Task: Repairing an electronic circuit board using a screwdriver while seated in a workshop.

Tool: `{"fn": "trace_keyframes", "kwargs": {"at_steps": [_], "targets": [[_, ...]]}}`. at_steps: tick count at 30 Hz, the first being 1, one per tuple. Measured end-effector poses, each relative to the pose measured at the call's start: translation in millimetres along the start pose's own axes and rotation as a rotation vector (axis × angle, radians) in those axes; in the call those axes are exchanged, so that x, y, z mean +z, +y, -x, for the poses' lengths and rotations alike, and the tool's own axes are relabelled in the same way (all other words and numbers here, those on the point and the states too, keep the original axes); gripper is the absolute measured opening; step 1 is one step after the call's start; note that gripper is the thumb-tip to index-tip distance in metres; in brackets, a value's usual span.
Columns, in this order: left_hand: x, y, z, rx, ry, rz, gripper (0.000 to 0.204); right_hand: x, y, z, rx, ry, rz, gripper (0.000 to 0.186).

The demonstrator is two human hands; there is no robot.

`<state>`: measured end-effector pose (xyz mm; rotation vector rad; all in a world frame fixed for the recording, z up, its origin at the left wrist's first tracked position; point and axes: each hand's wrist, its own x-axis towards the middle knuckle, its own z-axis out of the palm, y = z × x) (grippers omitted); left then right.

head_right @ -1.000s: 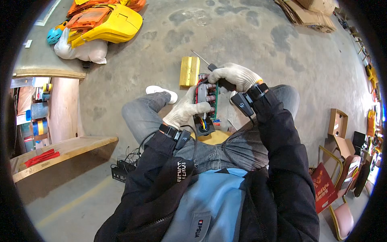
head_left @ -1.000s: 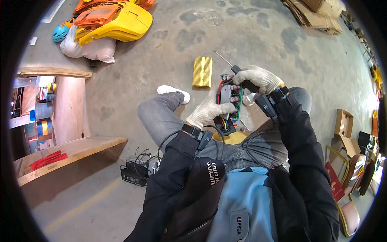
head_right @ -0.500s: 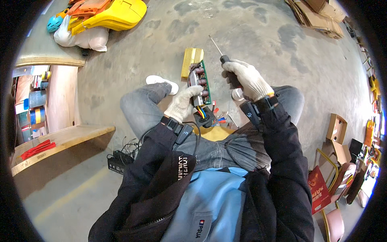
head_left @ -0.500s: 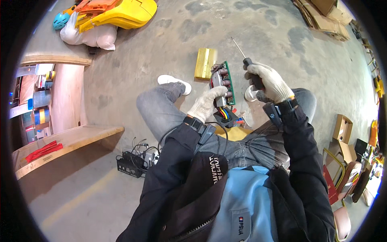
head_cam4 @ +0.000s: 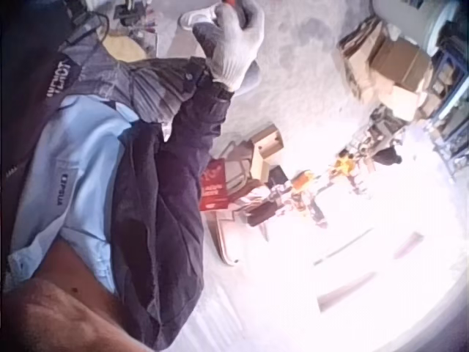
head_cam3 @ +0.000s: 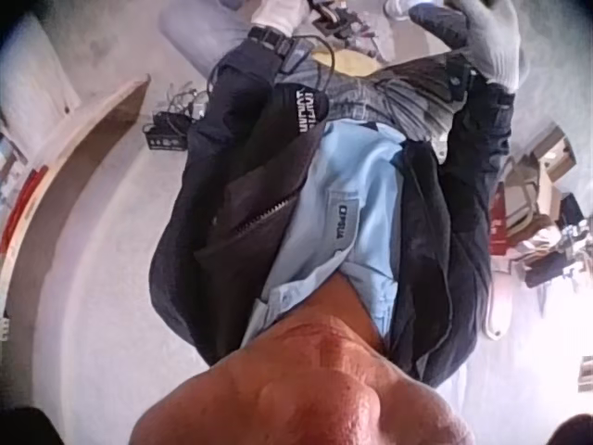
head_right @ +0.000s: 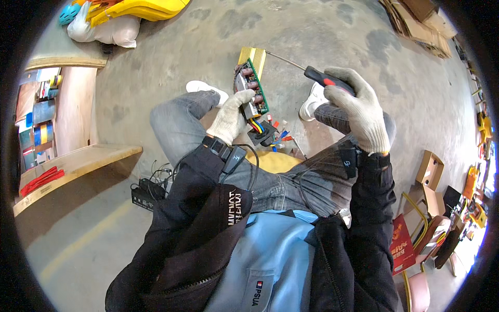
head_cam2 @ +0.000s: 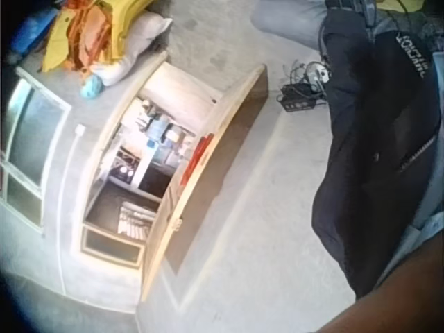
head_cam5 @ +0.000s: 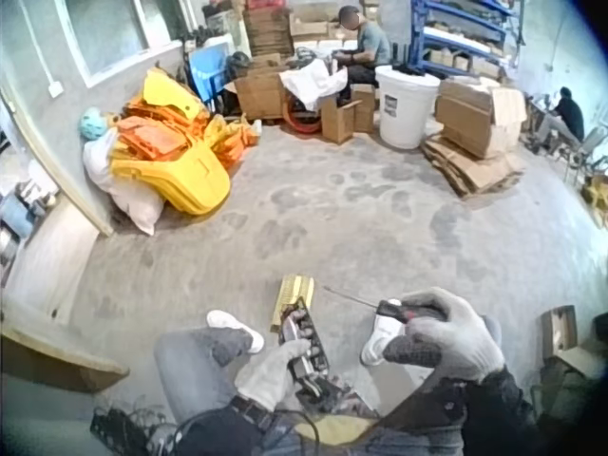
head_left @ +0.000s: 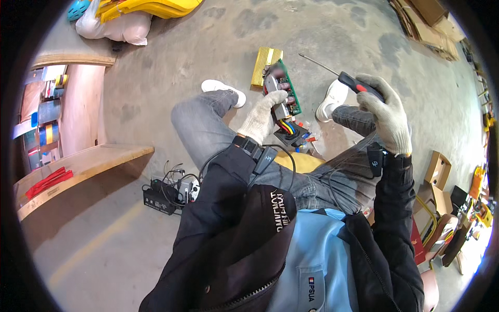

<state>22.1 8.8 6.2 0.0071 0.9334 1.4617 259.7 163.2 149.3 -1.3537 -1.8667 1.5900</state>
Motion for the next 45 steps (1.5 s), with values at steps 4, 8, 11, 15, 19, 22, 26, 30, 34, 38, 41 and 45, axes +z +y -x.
{"fn": "trace_keyframes", "kwargs": {"at_steps": [4,8,11,15,19,22,26,30,34,38,41,45], "targets": [[-6,-2,-3,0.041,-0.005,0.067,0.047,-8,-7,12,-0.016,0.089,0.02,0.043],[-8,-2,-4,0.031,-0.046,0.144,0.046,-9,-11,21,-0.021,0.11,0.006,0.038],[-14,-5,-6,0.05,-0.028,0.063,0.044,-4,-21,30,0.036,0.076,0.067,0.037],[-6,0,-1,-0.006,0.023,-0.025,0.043,6,-20,34,-0.02,0.001,0.142,0.038],[-9,-3,-2,0.058,0.028,-0.108,0.047,14,-25,37,-0.023,-0.038,0.22,0.036],[-11,-5,-4,0.099,0.006,-0.108,0.052,16,-21,36,-0.12,-0.048,0.26,0.035],[-12,-4,-3,0.075,0.046,-0.113,0.049,20,-21,36,-0.181,-0.047,0.345,0.036],[-7,-4,0,0.039,0.064,-0.091,0.044,25,-21,37,-0.207,-0.049,0.341,0.035],[-13,-6,-5,0.048,0.053,-0.101,0.044,27,-25,38,-0.245,-0.05,0.379,0.035],[-13,-5,-3,0.037,0.038,-0.096,0.046,30,-27,40,-0.237,-0.045,0.388,0.034],[-8,-5,-2,0.063,0.026,-0.11,0.047,31,-26,41,-0.254,-0.036,0.403,0.035],[-8,-1,-1,0.104,-0.031,-0.14,0.05,31,-30,40,-0.318,-0.03,0.44,0.034]]}}
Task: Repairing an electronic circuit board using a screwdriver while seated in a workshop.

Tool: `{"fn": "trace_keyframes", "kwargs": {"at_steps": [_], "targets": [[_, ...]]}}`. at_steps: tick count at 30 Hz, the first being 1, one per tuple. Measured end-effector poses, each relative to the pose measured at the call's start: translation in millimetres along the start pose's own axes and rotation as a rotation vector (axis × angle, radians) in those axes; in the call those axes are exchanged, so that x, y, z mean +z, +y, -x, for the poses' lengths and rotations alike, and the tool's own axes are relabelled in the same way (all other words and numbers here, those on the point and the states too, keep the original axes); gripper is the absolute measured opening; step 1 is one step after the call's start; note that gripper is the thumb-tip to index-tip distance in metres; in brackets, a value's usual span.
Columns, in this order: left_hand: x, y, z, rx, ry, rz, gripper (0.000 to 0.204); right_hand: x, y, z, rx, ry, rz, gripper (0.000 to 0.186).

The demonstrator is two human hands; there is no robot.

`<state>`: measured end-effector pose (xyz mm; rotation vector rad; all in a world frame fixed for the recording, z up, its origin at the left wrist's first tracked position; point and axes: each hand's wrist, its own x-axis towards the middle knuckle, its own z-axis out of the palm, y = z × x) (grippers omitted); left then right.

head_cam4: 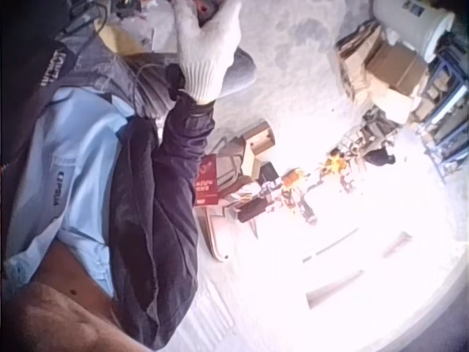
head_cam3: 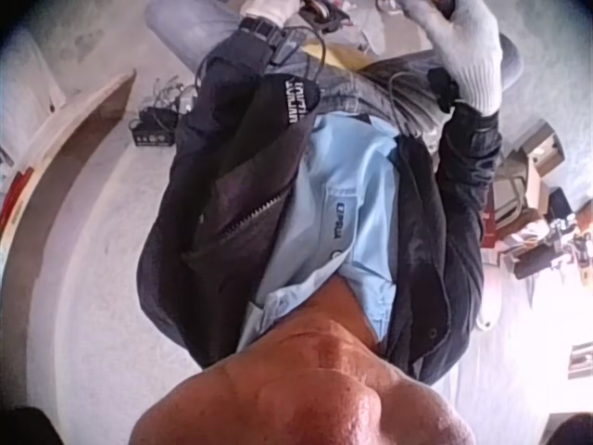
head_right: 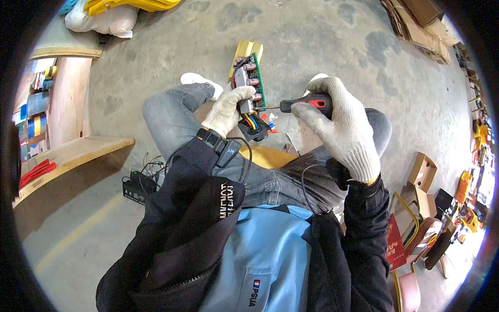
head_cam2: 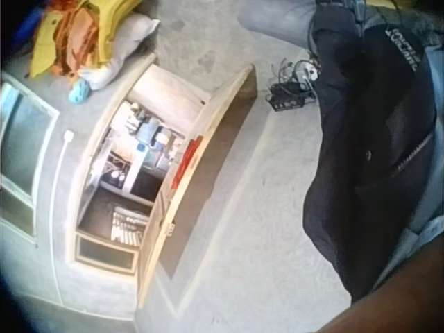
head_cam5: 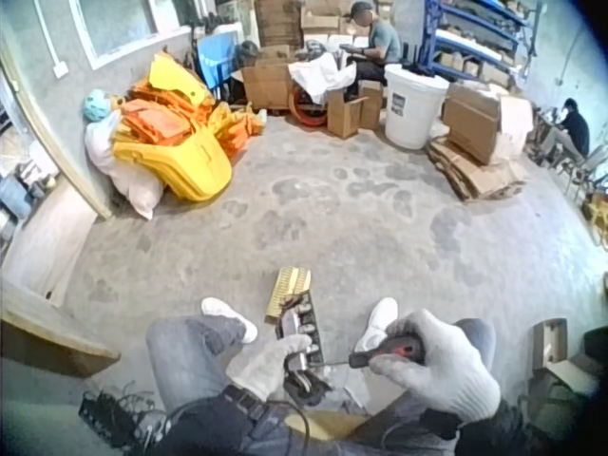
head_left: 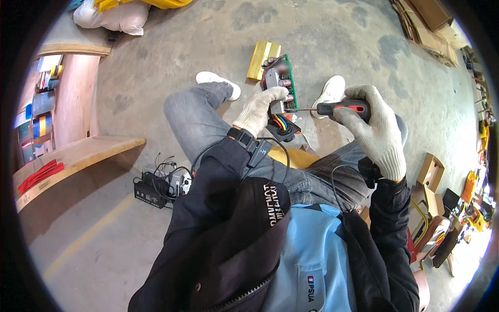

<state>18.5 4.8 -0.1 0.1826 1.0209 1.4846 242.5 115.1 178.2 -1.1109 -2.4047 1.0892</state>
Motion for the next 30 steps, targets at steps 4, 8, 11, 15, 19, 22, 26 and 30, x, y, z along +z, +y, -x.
{"fn": "trace_keyframes", "kwargs": {"at_steps": [4,8,11,15,19,22,26,30], "targets": [[-2,1,-2,-0.006,0.029,-0.047,0.056,-2,1,-2,0.023,-0.018,0.042,0.032],[-2,1,-2,0.003,-0.007,-0.044,0.059,-1,-2,-2,0.057,-0.013,0.038,0.03],[2,7,2,-0.051,0.001,-0.048,0.058,1,-3,0,0.037,0.029,0.006,0.03],[3,13,1,-0.006,-0.011,-0.046,0.058,-1,-3,0,0.018,0.086,-0.014,0.031],[10,26,3,0.089,-0.058,-0.028,0.061,-12,-11,0,-0.009,0.074,-0.028,0.03],[5,30,1,0.077,-0.047,0.015,0.062,-21,-20,4,0.007,0.101,-0.094,0.029],[8,36,4,0.103,0.037,-0.002,0.046,-33,-23,15,0.046,0.194,-0.234,0.026],[20,42,15,0.024,0.122,0.071,0.047,-39,-10,29,0.006,0.109,-0.242,0.029]]}}
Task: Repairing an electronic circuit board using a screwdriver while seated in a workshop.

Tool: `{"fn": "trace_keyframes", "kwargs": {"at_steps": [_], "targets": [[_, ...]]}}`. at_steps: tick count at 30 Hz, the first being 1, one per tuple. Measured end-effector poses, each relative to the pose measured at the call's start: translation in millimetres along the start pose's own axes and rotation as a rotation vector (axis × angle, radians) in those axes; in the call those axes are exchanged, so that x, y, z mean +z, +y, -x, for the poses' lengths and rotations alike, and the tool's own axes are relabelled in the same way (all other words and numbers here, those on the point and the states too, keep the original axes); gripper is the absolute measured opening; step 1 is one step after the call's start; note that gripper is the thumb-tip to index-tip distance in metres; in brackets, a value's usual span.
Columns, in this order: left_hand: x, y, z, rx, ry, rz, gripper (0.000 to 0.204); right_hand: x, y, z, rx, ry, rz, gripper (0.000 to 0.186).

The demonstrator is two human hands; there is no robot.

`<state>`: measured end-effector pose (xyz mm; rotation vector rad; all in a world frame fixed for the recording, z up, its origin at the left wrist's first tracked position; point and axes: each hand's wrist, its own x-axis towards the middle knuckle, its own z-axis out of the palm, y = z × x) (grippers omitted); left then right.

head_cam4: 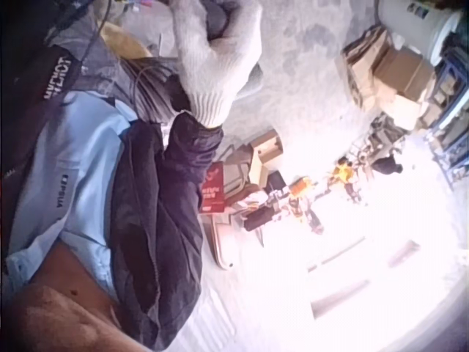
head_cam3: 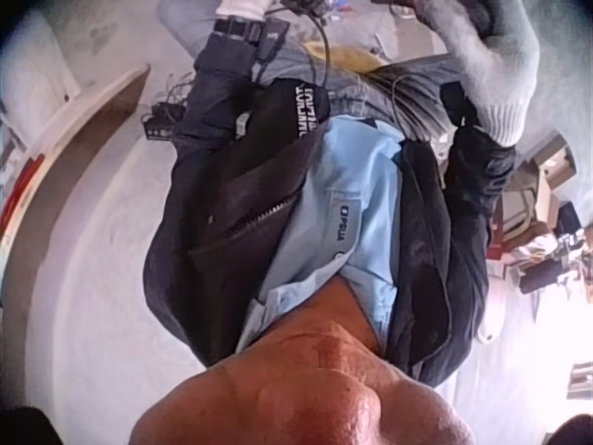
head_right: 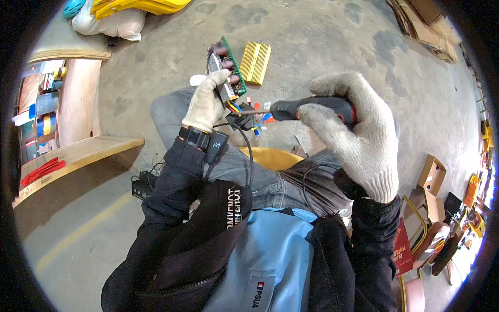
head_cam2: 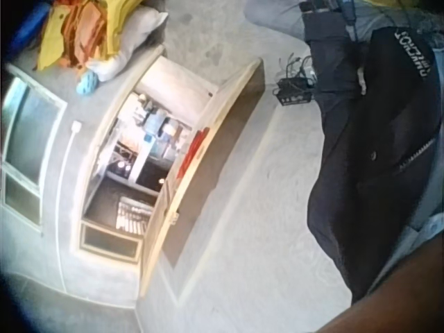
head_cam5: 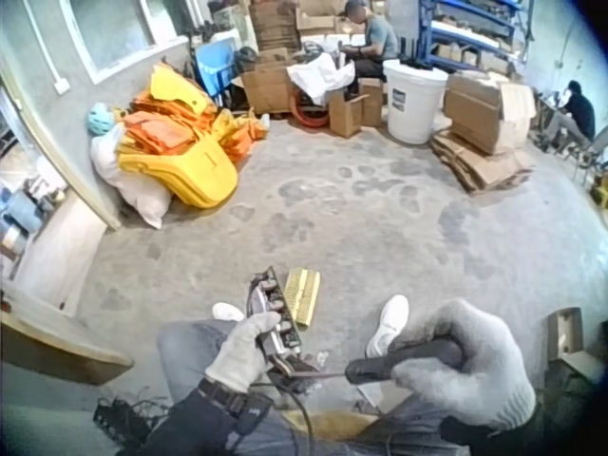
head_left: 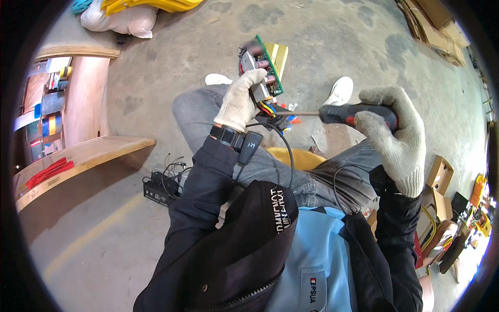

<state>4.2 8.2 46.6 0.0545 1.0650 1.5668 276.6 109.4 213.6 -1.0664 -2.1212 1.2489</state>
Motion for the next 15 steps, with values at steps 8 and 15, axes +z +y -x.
{"fn": "trace_keyframes", "kwargs": {"at_steps": [8,15], "targets": [[-5,13,-12,0.135,0.062,0.135,0.038,2,22,8,0.04,-0.157,-0.054,0.026],[4,11,-10,0.212,0.25,0.077,0.03,1,52,21,-0.008,-0.402,0.096,0.021]]}}
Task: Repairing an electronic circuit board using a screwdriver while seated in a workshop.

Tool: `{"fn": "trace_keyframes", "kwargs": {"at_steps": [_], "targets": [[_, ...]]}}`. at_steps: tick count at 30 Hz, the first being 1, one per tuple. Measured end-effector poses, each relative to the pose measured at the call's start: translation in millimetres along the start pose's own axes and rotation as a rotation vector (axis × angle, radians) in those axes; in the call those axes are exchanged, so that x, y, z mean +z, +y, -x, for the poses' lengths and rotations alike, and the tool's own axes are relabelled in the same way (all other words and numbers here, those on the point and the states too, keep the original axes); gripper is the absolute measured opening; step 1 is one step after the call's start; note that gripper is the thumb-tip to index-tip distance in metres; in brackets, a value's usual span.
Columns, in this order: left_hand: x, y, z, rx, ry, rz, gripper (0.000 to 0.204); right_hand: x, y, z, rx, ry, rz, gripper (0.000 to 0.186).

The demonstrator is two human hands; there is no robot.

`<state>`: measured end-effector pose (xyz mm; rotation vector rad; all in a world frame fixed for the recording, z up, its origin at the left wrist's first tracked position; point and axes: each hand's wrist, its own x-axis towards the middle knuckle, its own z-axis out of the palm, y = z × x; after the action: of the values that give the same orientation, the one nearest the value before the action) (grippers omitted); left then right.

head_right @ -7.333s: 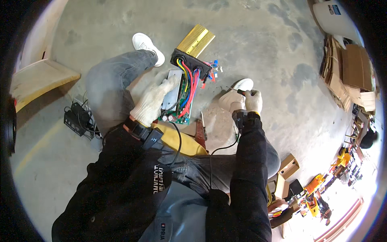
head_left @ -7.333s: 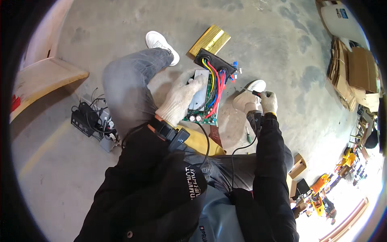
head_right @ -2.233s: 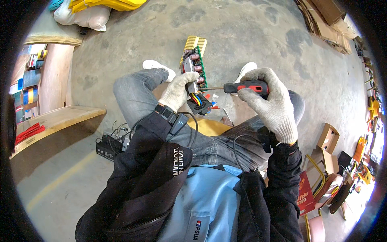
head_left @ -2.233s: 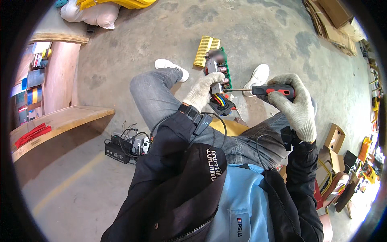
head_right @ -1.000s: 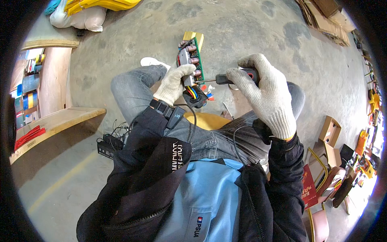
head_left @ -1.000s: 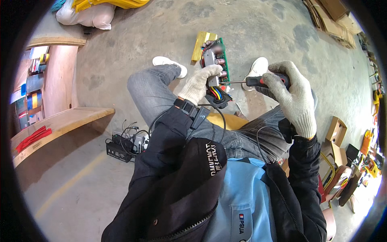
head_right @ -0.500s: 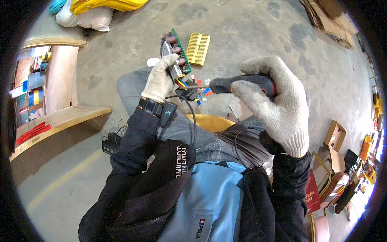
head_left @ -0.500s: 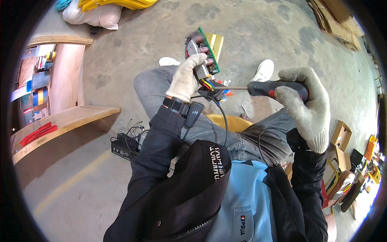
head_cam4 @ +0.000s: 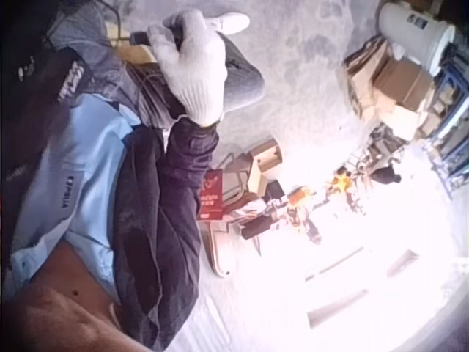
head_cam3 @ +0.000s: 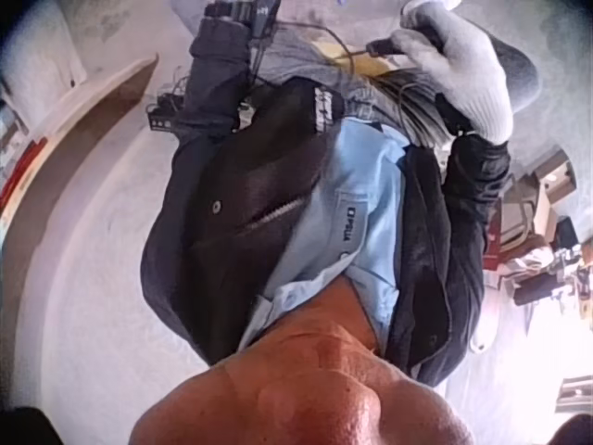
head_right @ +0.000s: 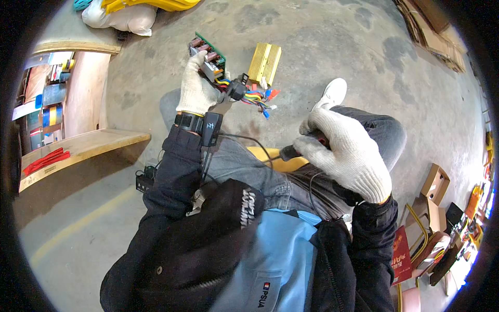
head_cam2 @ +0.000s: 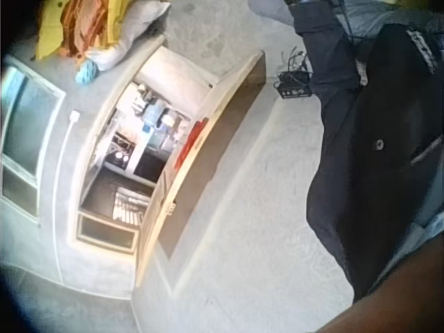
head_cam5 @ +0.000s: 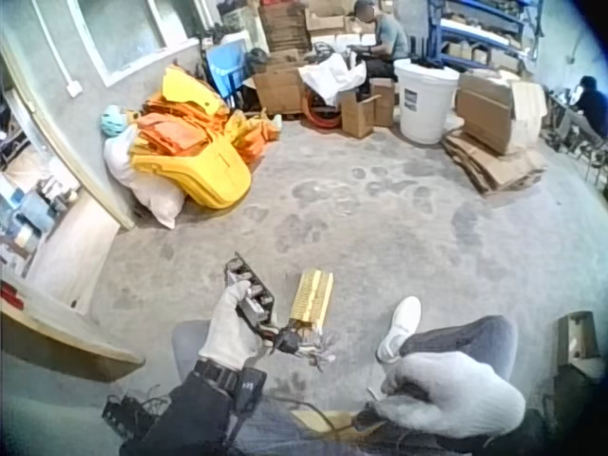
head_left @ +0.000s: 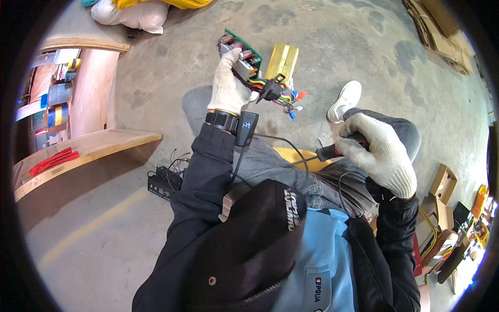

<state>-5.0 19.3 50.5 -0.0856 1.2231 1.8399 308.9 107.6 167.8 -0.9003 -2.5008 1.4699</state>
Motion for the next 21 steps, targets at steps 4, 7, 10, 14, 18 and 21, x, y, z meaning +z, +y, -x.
{"fn": "trace_keyframes", "kwargs": {"at_steps": [4,7,10,14,18,21], "targets": [[-4,0,0,0.075,0.007,0.043,0.029,7,5,-9,0.016,0.006,0.082,0.023],[-16,-10,-12,0.02,-0.081,0.14,0.027,15,12,-25,0.112,0.026,0.067,0.022],[-30,-19,-21,0.079,-0.225,0.14,0.03,6,7,-31,0.166,0.113,-0.053,0.02],[-37,-29,-21,0.033,-0.191,0.008,0.036,-18,-8,-29,0.302,0.279,-0.203,0.02],[-45,-34,-26,-0.123,-0.21,-0.161,0.04,-20,-3,-29,0.32,0.379,-0.253,0.024],[-41,-37,-26,-0.168,-0.241,-0.2,0.041,-11,0,-30,0.277,0.424,-0.289,0.028]]}}
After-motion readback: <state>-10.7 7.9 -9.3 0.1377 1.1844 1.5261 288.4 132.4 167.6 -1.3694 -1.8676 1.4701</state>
